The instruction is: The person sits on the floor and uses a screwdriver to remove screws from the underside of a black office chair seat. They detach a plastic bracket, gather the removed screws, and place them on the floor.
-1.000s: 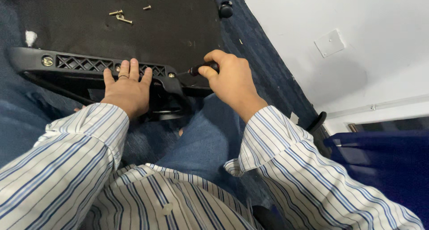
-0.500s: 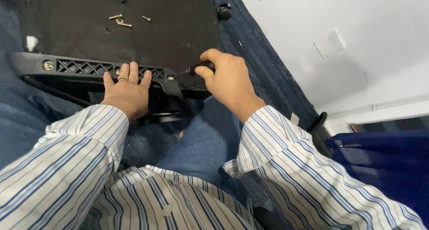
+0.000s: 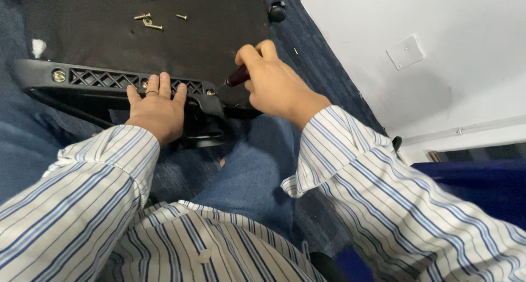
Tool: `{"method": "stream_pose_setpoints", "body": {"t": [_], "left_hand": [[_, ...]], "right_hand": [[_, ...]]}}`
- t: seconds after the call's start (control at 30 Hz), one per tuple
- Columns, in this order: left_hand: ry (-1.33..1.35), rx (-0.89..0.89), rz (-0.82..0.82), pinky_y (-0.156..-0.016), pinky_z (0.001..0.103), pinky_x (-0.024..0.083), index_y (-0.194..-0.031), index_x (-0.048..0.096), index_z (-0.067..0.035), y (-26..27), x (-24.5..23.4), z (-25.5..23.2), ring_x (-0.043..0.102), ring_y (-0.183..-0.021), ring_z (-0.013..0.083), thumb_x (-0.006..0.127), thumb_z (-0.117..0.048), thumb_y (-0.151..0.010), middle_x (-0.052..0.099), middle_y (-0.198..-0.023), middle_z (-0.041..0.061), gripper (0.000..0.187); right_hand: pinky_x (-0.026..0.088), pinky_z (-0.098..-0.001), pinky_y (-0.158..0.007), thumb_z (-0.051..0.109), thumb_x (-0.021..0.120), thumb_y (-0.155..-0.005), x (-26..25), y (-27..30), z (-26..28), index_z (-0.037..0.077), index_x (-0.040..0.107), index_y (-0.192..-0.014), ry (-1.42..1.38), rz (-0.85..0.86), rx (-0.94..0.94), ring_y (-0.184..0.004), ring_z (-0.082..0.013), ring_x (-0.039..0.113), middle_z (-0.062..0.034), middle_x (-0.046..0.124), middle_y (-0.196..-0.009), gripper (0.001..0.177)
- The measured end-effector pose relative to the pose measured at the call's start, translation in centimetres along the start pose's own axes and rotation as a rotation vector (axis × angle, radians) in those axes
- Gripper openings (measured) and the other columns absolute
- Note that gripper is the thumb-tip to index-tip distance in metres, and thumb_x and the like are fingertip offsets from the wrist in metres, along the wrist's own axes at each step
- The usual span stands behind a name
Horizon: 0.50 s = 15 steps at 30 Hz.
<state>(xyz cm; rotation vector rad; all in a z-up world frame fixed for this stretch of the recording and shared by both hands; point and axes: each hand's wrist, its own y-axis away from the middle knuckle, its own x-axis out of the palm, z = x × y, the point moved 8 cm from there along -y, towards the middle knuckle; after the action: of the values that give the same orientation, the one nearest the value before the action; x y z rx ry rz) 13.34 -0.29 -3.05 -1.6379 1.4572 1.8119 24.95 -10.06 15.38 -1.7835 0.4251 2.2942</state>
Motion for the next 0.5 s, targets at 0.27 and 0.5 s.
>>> {"method": "stream_pose_setpoints", "body": {"t": [0.27, 0.5], "left_hand": [[-0.008, -0.004, -0.045, -0.114, 0.073, 0.011, -0.161, 0.02, -0.016, -0.2, -0.2, -0.6, 0.008, -0.154, 0.0418, 0.046, -0.022, -0.099, 0.005, -0.168, 0.023, 0.068], [-0.077, -0.01, -0.135, -0.115, 0.073, 0.011, -0.158, 0.033, -0.012, -0.6, -0.3, -0.6, 0.018, -0.153, 0.0432, 0.049, -0.022, -0.099, 0.017, -0.166, 0.025, 0.062]], "right_hand": [[0.054, -0.0497, -0.083, 0.031, 0.066, -0.1, -0.2, -2.4, 0.7, 0.005, 0.057, -0.111, 0.2, 0.035, 0.062, -0.098, -0.0394, 0.068, -0.0186, 0.07, -0.102, 0.029], [0.057, -0.047, -0.078, 0.023, 0.067, -0.093, 0.4, -3.4, 0.2, 0.005, 0.053, -0.12, 0.09, 0.138, 0.017, -0.094, -0.0385, 0.07, -0.0216, 0.061, -0.113, 0.035]]}}
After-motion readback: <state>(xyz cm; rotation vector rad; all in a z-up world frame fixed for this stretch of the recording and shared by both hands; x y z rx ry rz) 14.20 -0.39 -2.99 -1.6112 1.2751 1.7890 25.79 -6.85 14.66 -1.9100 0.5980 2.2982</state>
